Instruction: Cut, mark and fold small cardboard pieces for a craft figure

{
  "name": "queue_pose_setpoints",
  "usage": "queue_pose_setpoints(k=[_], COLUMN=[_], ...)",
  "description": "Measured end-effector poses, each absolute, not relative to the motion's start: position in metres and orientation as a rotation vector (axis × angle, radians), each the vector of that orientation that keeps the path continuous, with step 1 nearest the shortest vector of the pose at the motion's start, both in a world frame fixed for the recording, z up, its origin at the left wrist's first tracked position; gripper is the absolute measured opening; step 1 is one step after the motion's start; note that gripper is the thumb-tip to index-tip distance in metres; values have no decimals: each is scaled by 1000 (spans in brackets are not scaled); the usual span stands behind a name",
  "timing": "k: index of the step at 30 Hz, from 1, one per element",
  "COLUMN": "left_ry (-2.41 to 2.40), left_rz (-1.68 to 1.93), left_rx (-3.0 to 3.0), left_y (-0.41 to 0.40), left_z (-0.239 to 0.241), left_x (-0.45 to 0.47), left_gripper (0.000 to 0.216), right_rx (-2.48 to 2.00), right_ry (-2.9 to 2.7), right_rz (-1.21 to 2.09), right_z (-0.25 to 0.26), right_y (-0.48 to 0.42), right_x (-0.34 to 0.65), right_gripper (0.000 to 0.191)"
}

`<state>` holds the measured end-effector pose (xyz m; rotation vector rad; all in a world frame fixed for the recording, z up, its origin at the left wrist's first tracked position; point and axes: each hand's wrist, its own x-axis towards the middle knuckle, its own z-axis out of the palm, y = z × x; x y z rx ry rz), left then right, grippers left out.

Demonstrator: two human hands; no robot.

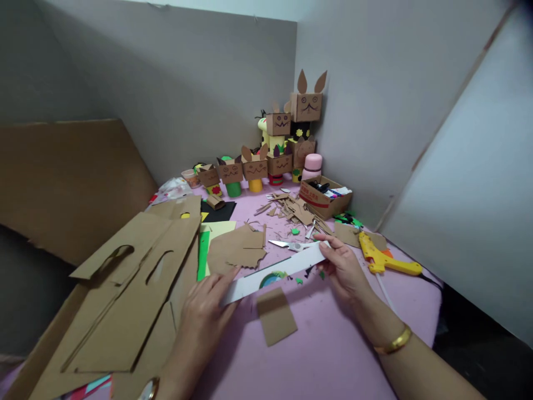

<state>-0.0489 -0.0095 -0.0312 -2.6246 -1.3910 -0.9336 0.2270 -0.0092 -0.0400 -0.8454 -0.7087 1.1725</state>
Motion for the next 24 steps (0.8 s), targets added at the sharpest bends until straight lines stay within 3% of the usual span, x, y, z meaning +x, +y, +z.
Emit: queue_pose_setpoints(k=[13,19,24], left_ry=[-1727,-1959,-2045], left_rz=[-1571,-1907,-2157], left_rx=[-2431,-2360,-2723], left_y=[-14,-14,-8], left_z=[-29,-28,-36], left_x=[-51,-47,-37], left_gripper=[36,49,51], right_rx=[-846,-859,-905], right_ry=[-558,-503,-459], right_rz=[1128,1160,1198], right_z=[-41,-42,-49], right_y=[-8,-6,0], right_x=[235,239,247], right_gripper=[29,28,25])
